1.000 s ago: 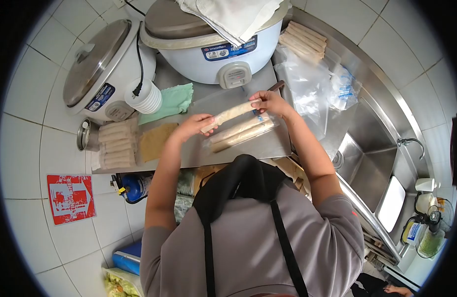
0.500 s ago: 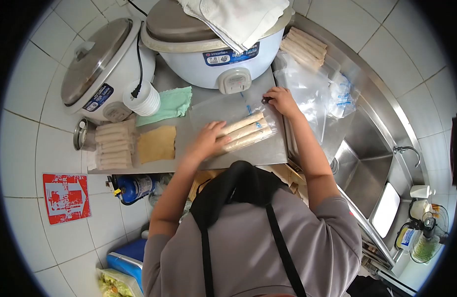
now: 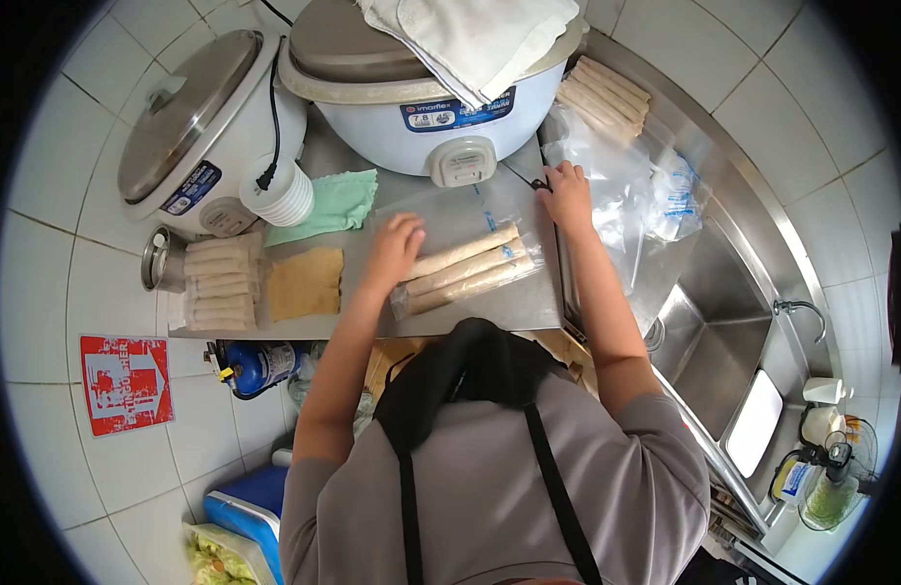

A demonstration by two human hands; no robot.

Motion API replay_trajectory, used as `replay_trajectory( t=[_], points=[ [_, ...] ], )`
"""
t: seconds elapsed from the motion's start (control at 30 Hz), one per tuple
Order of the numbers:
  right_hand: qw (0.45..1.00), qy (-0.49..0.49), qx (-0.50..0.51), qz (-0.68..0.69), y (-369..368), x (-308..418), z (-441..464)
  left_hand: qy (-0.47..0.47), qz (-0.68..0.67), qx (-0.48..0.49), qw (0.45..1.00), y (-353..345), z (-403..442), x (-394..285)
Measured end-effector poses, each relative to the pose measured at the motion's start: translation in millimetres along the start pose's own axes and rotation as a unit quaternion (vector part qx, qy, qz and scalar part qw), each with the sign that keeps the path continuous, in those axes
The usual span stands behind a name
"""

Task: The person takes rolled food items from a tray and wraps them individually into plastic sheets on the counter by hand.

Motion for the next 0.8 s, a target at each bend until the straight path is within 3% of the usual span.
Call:
replay_trajectory(
  t=[0.07,0.1,0.2,0.3,0.4,0.5,0.6,0.7,0.8],
  points=[
    [0.998,0.036,-0.036,0.042,-1,12,1,-0.008,0.110,-0.069,0.992,0,18,23],
    [0.997,0.040,0.006,0.061,-4,18,0,-0.012,0.165,-0.103,0.981,3,23,23],
    [0.988,0.040,0.085,0.123,-4,40,-6,0.062,0.261,-0.079,0.960,4,34,19],
    [0.979,0.048,0.127,0.153,2,48,-10,0.214,0.146,0.055,0.964,12,44,14],
    [0.977,0.084,0.122,0.154,24,53,-13,0.165,0.171,0.069,0.969,19,41,5],
    [0.974,0.115,0.097,0.171,52,62,-14,0.003,0.050,0.029,0.998,25,27,-4],
    [0.950,0.200,0.125,0.203,84,86,-11,0.142,-0.162,0.079,0.973,32,8,-43],
    [0.931,0.308,0.100,0.171,103,126,-14,0.045,-0.178,0.093,0.979,28,-14,-68],
    [0.896,0.424,0.108,0.080,78,149,-26,-0.012,-0.032,0.126,0.991,18,-36,-82]
  ],
)
Point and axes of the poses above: each hand's wrist, its own z-axis towards the middle knuckle, its own y-axis out of the back of the hand, x = y × z, the point moved 3 cm from there along z, towards the middle knuckle, and after that the axes turned 7 degrees about -z, right-handed, at the moved point
